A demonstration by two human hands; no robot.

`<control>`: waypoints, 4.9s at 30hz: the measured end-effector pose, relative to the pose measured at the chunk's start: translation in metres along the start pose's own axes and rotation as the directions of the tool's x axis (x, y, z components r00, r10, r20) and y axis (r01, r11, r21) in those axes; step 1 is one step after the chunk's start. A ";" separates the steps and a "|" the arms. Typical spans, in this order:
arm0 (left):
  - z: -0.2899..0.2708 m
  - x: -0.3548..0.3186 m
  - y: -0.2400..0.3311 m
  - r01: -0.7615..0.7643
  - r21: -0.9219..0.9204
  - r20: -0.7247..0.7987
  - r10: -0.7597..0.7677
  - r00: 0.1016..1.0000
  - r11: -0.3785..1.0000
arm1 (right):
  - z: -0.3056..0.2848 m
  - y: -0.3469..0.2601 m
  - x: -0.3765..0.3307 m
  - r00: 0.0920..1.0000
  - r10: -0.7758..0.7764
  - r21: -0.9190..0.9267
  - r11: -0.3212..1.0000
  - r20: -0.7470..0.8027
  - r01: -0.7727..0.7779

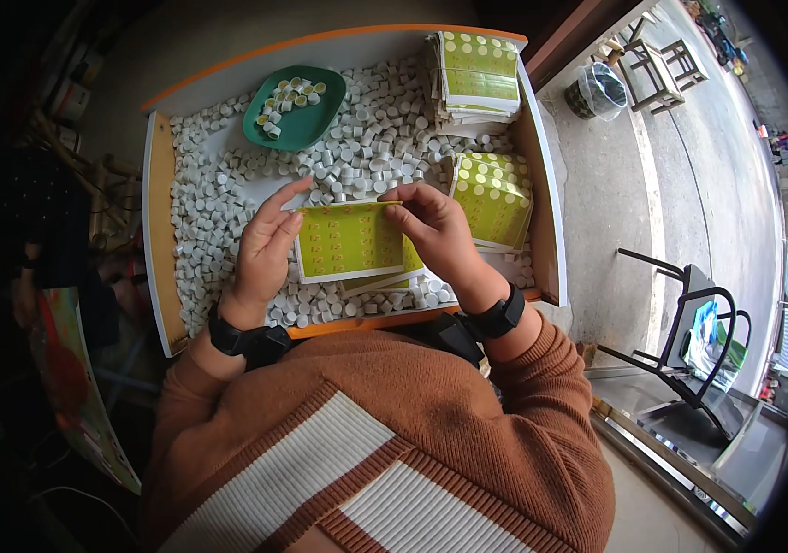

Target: The person inserts small white foam shoe components into green envelopes by hand, then stacks the filled envelopes systematically.

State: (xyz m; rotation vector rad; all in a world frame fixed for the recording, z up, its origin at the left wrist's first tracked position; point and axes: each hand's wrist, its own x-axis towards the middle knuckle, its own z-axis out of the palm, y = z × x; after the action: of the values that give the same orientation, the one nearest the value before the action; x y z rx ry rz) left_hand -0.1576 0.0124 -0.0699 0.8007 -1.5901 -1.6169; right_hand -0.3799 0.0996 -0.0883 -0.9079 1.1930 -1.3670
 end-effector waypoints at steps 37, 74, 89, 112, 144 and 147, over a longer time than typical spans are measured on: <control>-0.041 0.024 -0.014 -0.051 0.822 -0.013 0.108 0.994 0.567 | 0.049 0.017 0.017 0.956 -0.231 -0.820 0.500 0.183 0.278; -0.006 -0.009 -0.002 -0.145 0.401 0.039 0.141 0.989 0.904 | 0.048 -0.019 0.009 0.901 0.313 0.046 0.939 0.301 -0.341; -0.055 0.034 -0.031 -0.196 0.904 0.143 0.164 0.976 0.380 | 0.028 0.010 0.003 0.948 -0.280 -0.804 0.523 0.152 0.283; 0.006 0.002 -0.007 -0.030 0.437 0.016 0.026 1.000 0.899 | 0.031 0.003 0.017 0.993 -0.118 -0.698 0.713 -0.028 0.065; 0.009 -0.003 0.009 -0.105 0.451 0.013 0.111 0.994 0.886 | 0.047 -0.030 0.009 0.883 0.360 0.201 0.881 0.301 -0.428; 0.010 -0.003 0.004 -0.175 0.423 -0.019 0.202 0.979 0.889 | 0.046 -0.029 0.008 0.895 0.340 0.155 0.906 0.289 -0.394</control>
State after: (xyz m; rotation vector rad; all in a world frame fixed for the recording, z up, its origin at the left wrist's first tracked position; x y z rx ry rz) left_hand -0.1644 0.0203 -0.0657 0.8722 -1.9376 -1.1124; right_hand -0.3435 0.0826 -0.0506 -0.6426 0.9425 -1.0096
